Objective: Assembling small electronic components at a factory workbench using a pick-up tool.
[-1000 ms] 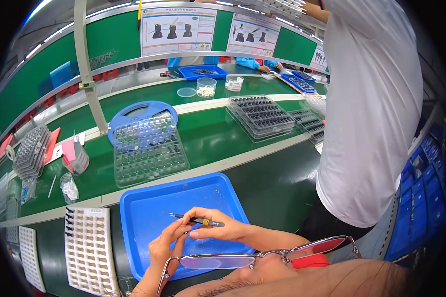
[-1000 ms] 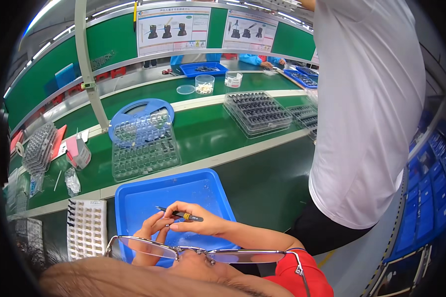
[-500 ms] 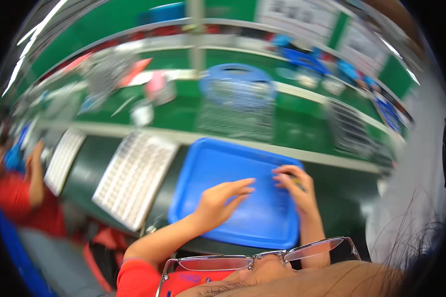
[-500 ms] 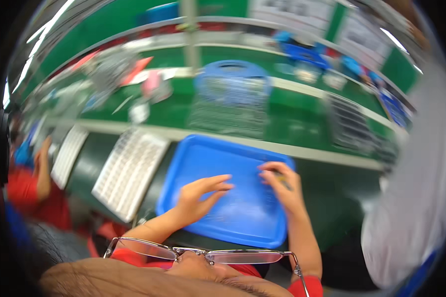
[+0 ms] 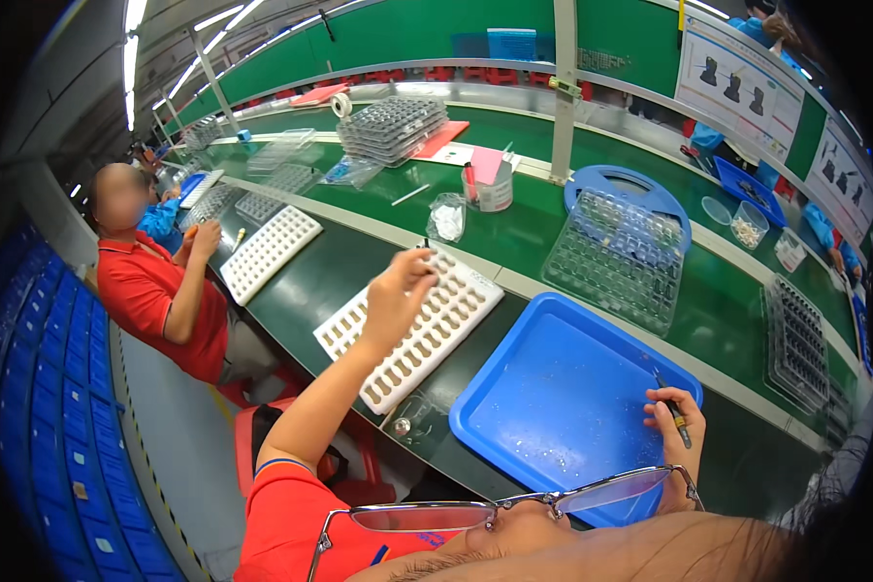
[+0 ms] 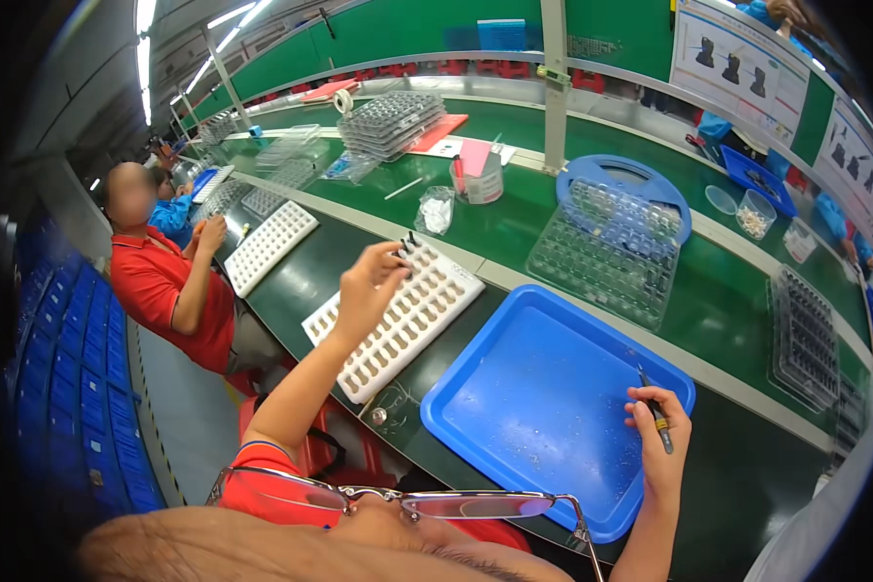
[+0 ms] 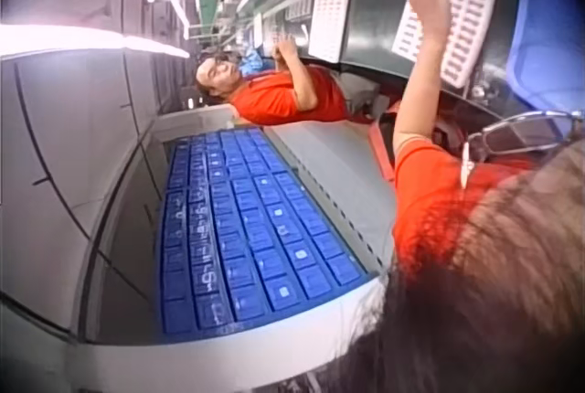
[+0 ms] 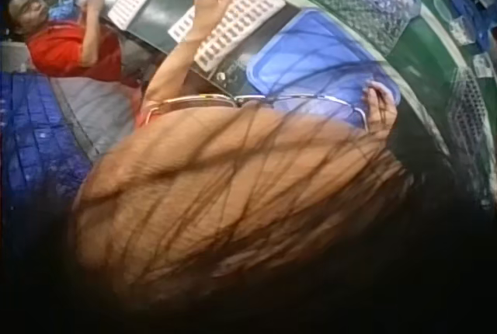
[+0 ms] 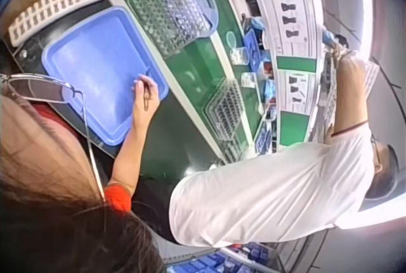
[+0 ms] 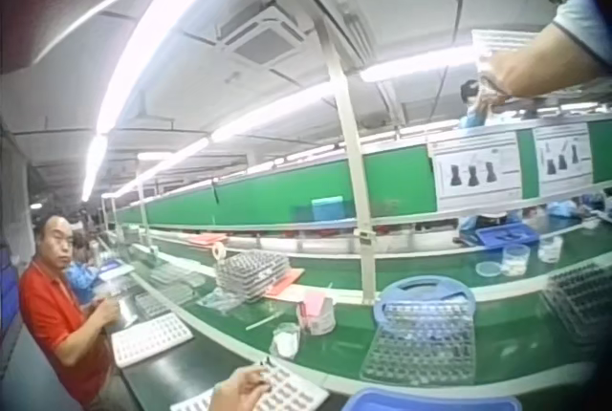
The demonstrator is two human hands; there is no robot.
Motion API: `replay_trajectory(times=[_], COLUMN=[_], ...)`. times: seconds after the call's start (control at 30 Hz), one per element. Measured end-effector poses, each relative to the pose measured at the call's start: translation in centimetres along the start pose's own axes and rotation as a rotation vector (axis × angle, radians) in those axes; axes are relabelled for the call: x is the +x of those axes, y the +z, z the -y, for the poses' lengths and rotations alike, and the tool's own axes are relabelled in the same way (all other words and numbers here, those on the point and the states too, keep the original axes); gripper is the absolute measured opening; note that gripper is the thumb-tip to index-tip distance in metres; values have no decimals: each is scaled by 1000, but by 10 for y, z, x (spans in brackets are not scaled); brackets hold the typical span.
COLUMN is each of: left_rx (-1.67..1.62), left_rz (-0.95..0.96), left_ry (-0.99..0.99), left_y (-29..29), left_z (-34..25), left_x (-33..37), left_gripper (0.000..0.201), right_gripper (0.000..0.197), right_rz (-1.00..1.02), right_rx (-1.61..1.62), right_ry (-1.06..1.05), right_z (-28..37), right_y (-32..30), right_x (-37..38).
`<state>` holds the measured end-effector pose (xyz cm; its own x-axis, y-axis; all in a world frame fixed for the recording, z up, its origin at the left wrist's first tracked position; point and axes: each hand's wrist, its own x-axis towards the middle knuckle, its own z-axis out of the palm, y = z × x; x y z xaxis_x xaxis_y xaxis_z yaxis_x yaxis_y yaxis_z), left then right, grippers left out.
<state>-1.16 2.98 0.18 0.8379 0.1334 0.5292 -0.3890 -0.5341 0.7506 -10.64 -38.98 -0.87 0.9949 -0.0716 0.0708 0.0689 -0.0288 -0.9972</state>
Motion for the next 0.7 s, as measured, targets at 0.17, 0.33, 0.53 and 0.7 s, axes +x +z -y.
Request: replay_trajectory(times=[0.17, 0.33, 0.53, 0.7], left_rx=[206, 335, 315, 294], left_rz=[-127, -128, -121, -89], left_ry=[-30, -36, -51, -96], left_y=[-43, -55, -46, -45], left_z=[41, 80, 100, 124], left_x=[12, 8, 14, 16], left_gripper=[37, 39, 39, 42], right_gripper=[17, 17, 17, 18], right_rz=[-2, 7, -1, 12], right_rx=[-11, -23, -35, -37], right_ry=[0, 1, -12, -33], right_z=[1, -3, -8, -10], right_y=[1, 4, 0, -2], right_x=[0, 0, -1, 4])
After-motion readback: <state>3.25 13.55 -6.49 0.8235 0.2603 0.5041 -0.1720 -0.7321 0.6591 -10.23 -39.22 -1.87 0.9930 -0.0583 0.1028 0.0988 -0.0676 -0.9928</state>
